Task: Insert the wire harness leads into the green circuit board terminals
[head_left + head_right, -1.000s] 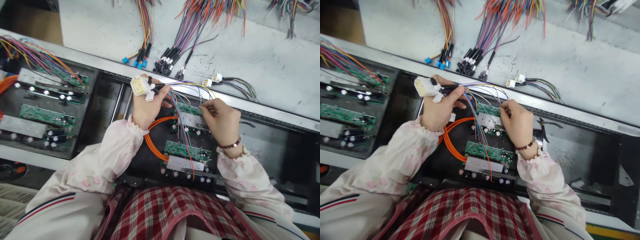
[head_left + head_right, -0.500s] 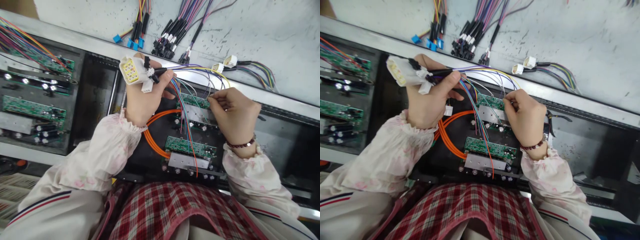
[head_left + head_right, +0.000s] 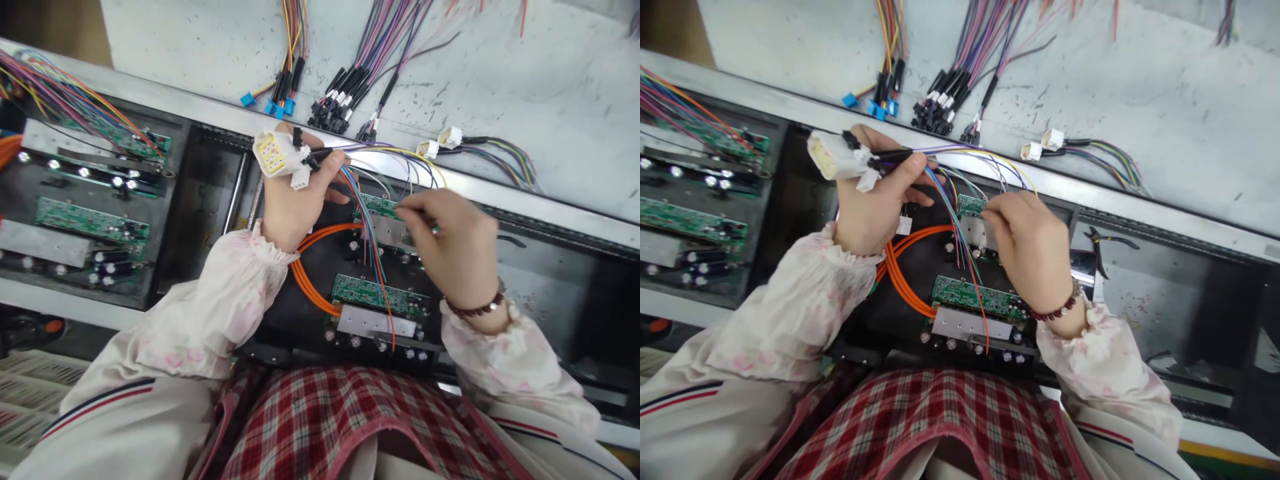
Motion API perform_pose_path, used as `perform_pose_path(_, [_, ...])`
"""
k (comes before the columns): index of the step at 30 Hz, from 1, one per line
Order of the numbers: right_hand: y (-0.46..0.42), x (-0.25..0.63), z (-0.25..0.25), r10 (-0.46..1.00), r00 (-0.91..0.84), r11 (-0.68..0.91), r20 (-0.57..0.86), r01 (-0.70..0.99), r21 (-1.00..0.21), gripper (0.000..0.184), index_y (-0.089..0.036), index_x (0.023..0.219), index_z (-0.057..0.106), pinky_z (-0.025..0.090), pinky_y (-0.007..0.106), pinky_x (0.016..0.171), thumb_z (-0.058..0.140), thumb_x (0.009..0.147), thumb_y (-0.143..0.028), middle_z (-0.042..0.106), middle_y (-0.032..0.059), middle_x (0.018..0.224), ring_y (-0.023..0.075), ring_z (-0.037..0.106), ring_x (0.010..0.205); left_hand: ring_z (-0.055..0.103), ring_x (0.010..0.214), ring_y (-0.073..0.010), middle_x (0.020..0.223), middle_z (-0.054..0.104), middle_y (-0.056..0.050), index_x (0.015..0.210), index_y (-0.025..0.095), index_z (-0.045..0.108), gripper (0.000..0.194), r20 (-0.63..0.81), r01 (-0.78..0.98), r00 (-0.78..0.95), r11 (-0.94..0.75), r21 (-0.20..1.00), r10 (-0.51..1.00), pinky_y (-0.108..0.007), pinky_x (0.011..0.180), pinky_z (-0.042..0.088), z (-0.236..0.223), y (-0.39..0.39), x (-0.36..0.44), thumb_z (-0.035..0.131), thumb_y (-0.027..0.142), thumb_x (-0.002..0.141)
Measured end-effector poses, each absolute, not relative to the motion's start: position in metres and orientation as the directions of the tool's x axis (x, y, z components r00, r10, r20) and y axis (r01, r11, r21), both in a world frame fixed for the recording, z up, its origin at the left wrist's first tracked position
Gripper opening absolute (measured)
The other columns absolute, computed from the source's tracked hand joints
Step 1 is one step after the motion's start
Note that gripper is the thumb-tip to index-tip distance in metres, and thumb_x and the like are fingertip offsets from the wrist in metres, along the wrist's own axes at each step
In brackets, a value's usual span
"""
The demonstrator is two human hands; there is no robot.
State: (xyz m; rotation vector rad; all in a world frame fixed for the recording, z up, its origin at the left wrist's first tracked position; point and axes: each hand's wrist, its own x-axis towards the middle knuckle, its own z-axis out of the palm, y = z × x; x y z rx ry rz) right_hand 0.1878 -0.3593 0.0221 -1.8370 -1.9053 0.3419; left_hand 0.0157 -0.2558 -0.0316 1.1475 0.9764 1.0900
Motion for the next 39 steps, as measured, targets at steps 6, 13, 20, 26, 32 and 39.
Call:
perform_pose_path(6, [-0.340, 0.183, 0.006, 0.988, 0.043, 0.038, 0.149, 0.863, -0.503, 0.007, -0.020, 0.087, 0.063, 0.047, 0.033, 0.067, 0.062, 0.090, -0.014, 0.068, 0.0015, 0.082, 0.0191, 0.065, 0.077, 0.069, 0.064, -0.0184, 0.079, 0.064, 0.002, 0.087, 0.027, 0.043, 0.044, -0.040, -0.081, 0.177, 0.055, 0.995, 0.983, -0.028, 0.042, 0.060, -0.024, -0.259, 0.016, 0.084, 0.037, 0.074])
perform_pose_path(13, [-0.341, 0.183, -0.007, 0.984, 0.057, 0.031, 0.171, 0.882, -0.470, 0.004, -0.019, 0.085, 0.064, 0.043, 0.030, 0.063, 0.063, 0.088, -0.016, 0.068, 0.0011, 0.076, 0.0182, 0.066, 0.071, 0.067, 0.060, -0.0158, 0.077, 0.061, 0.003, 0.088, 0.026, 0.042, 0.043, -0.019, -0.050, 0.179, 0.028, 0.998, 0.984, -0.024, 0.039, 0.056, -0.027, -0.257, 0.014, 0.083, 0.028, 0.076])
perform_pose_path(20, [-0.341, 0.182, -0.005, 0.978, 0.060, 0.040, 0.200, 0.886, -0.463, 0.007, -0.018, 0.081, 0.064, 0.038, 0.028, 0.059, 0.060, 0.087, -0.016, 0.066, 0.0012, 0.072, 0.0166, 0.063, 0.066, 0.067, 0.057, -0.0171, 0.075, 0.065, 0.001, 0.088, 0.024, 0.041, 0.058, -0.014, -0.115, 0.164, 0.033, 0.993, 0.986, -0.023, 0.035, 0.049, -0.031, -0.256, 0.015, 0.088, 0.051, 0.067])
perform_pose_path(26, [-0.340, 0.183, -0.006, 0.988, 0.048, 0.021, 0.145, 0.897, -0.442, 0.007, -0.019, 0.082, 0.064, 0.041, 0.030, 0.061, 0.060, 0.088, -0.017, 0.067, 0.0016, 0.075, 0.0175, 0.064, 0.069, 0.066, 0.057, -0.0179, 0.076, 0.066, 0.002, 0.085, 0.027, 0.044, 0.048, 0.004, -0.120, 0.154, 0.015, 0.993, 0.988, -0.025, 0.032, 0.042, -0.029, -0.257, 0.014, 0.088, 0.038, 0.069])
perform_pose_path(32, [-0.345, 0.175, 0.007, 0.985, 0.118, -0.052, 0.130, 0.905, -0.422, 0.005, -0.020, 0.089, 0.062, 0.044, 0.033, 0.065, 0.063, 0.092, -0.024, 0.069, 0.0036, 0.084, 0.0212, 0.066, 0.076, 0.063, 0.052, -0.0163, 0.072, 0.065, 0.002, 0.082, 0.026, 0.044, 0.041, 0.021, -0.147, 0.170, 0.004, 0.989, 0.985, -0.025, 0.030, 0.040, -0.026, -0.257, 0.016, 0.084, 0.031, 0.072])
perform_pose_path(39, [-0.344, 0.162, 0.025, 1.000, -0.003, -0.007, -0.020, 0.870, -0.494, 0.013, -0.020, 0.081, 0.058, 0.036, 0.031, 0.056, 0.056, 0.093, -0.024, 0.063, 0.0003, 0.069, 0.0166, 0.057, 0.060, 0.065, 0.053, -0.0168, 0.073, 0.067, 0.002, 0.086, 0.026, 0.041, 0.048, 0.057, -0.150, 0.172, -0.031, 0.988, 0.983, -0.023, 0.031, 0.043, -0.036, -0.255, 0.015, 0.084, 0.039, 0.072])
